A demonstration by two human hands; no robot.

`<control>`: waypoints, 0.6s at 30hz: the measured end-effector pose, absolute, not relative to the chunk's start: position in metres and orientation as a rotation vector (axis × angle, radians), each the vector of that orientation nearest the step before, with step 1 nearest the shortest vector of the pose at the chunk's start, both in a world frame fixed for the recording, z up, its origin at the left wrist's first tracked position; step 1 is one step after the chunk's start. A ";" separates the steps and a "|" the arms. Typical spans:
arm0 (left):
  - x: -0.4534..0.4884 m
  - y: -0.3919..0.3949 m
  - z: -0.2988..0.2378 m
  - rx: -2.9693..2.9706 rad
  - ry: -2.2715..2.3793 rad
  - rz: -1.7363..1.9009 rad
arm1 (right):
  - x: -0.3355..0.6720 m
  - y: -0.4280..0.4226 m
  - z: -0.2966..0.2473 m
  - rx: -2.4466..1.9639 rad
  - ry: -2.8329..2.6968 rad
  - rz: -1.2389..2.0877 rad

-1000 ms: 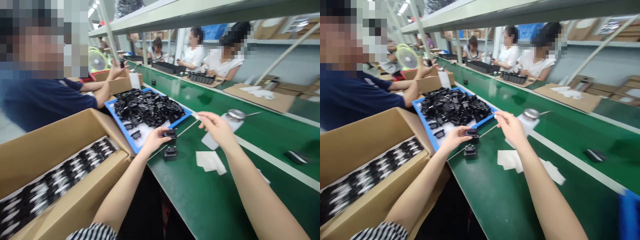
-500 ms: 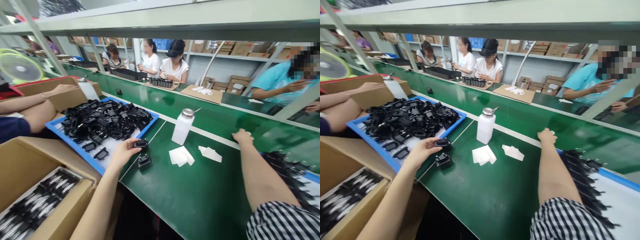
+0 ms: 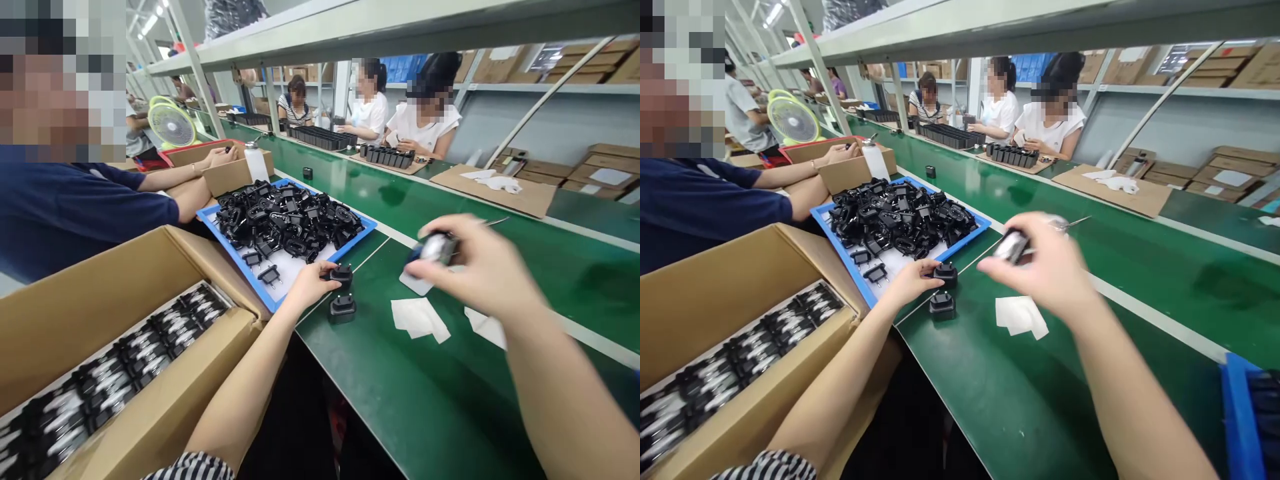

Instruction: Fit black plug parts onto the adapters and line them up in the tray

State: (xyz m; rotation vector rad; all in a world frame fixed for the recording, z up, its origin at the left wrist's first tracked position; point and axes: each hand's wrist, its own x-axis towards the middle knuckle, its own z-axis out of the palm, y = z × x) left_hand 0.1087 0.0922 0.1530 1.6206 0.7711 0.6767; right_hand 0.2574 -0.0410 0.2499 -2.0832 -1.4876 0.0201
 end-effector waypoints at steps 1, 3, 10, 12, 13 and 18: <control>0.109 0.092 0.153 1.635 0.772 0.679 | 0.254 -0.034 0.241 -2.107 -1.518 0.066; 0.110 0.092 0.152 1.646 0.774 0.684 | 0.251 -0.016 0.215 -2.199 -1.590 0.184; 0.113 0.091 0.153 1.684 0.836 0.690 | 0.262 0.007 0.170 -2.268 -1.797 0.316; 0.114 0.089 0.152 1.705 0.832 0.715 | 0.260 0.007 0.179 -2.170 -1.896 0.241; 0.113 0.088 0.152 1.723 0.835 0.725 | 0.259 0.009 0.183 -2.111 -1.955 0.243; 0.112 0.084 0.149 1.943 0.861 0.723 | 0.254 0.029 0.189 -1.891 -2.172 0.424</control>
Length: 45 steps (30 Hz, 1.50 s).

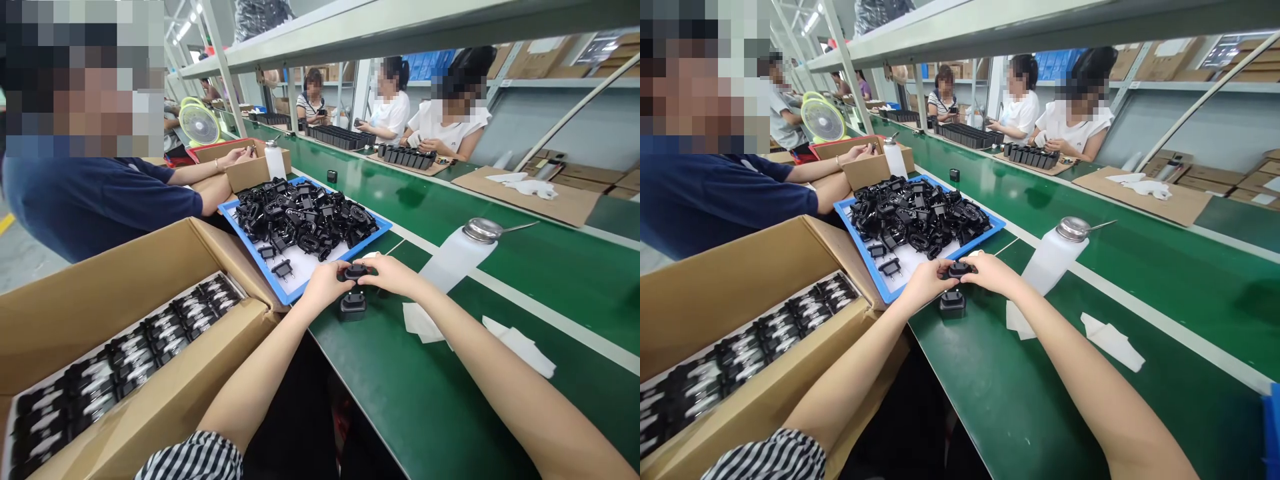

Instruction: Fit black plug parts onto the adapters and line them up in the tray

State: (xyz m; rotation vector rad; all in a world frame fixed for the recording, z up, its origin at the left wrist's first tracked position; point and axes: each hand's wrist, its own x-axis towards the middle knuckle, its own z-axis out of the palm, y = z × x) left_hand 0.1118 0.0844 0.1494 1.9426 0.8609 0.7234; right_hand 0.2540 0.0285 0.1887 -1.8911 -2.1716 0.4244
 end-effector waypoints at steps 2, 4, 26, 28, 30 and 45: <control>0.111 0.084 0.148 2.036 0.850 0.718 | 0.255 0.034 0.189 -1.861 -2.202 0.438; 0.111 0.084 0.146 2.062 0.843 0.720 | 0.255 0.035 0.190 -1.842 -2.205 0.421; 0.110 0.075 0.174 2.702 1.028 0.291 | 0.247 0.034 0.200 -2.042 -2.308 0.328; 0.108 0.076 0.172 2.722 0.959 0.339 | 0.247 0.033 0.199 -2.031 -2.298 0.328; 0.106 0.078 0.170 2.720 0.906 0.369 | 0.248 0.033 0.198 -2.011 -2.286 0.353; 0.133 0.103 0.209 2.739 0.917 -0.178 | 0.245 0.044 0.208 -2.267 -2.094 0.706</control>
